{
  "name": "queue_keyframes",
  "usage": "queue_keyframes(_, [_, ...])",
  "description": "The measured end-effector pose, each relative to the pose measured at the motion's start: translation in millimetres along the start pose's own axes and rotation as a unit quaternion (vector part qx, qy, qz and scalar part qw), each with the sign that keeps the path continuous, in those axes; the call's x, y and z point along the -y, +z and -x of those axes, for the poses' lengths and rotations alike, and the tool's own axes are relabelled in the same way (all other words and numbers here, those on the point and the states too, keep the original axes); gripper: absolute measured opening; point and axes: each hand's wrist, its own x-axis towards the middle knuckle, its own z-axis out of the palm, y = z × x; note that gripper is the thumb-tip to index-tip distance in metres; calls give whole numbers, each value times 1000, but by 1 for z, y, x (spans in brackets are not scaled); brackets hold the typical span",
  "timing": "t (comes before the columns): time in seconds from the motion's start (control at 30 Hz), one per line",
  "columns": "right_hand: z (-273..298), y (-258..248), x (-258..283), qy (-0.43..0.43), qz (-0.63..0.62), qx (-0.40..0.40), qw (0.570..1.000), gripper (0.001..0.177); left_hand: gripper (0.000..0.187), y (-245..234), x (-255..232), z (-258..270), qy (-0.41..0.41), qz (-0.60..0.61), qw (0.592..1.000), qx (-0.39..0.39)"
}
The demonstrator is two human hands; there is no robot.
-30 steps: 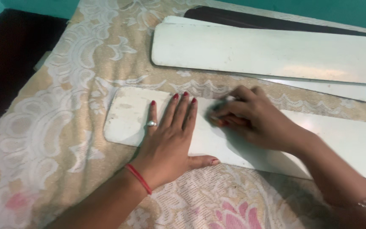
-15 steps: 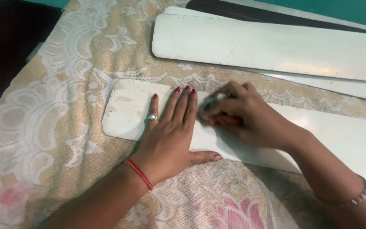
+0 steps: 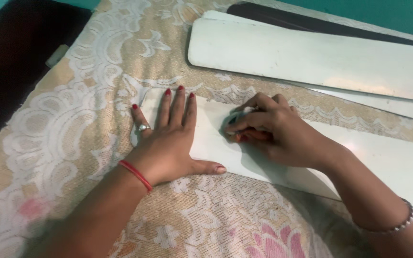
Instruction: The person wipes a white rectangular panel with a multicolored cloth, moving the cloth back and forth across the surface. They flip the panel over and continue wiping the other side, then return to the first side to finish cleaning.
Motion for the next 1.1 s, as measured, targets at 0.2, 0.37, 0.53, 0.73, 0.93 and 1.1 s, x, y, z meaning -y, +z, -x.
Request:
queue_keyframes(0.2, [-32,9,-1,15,21,-27,999,30,157,6,1,-1,18,17,999,-38])
queue_keyframes(0.37, [-10,6,0,-44,-11,12,999,22,150,-2,17,3,13,-11,1000,-6])
queue_keyframes(0.53, [-18,6,9,-61,5,-4,998,22,144,-19,53,8,-43,41,997,-42])
queue_keyframes(0.73, [-57,18,13,60,25,-2,998,32,138,-21,53,16,-57,-34,996,-65])
queue_keyframes(0.93, [-32,10,11,-65,12,3,998,24,139,-24,54,17,-41,-50,996,-60])
queue_keyframes(1.1, [-60,19,16,-37,16,-3,999,22,141,-26,53,18,-30,-50,996,-66])
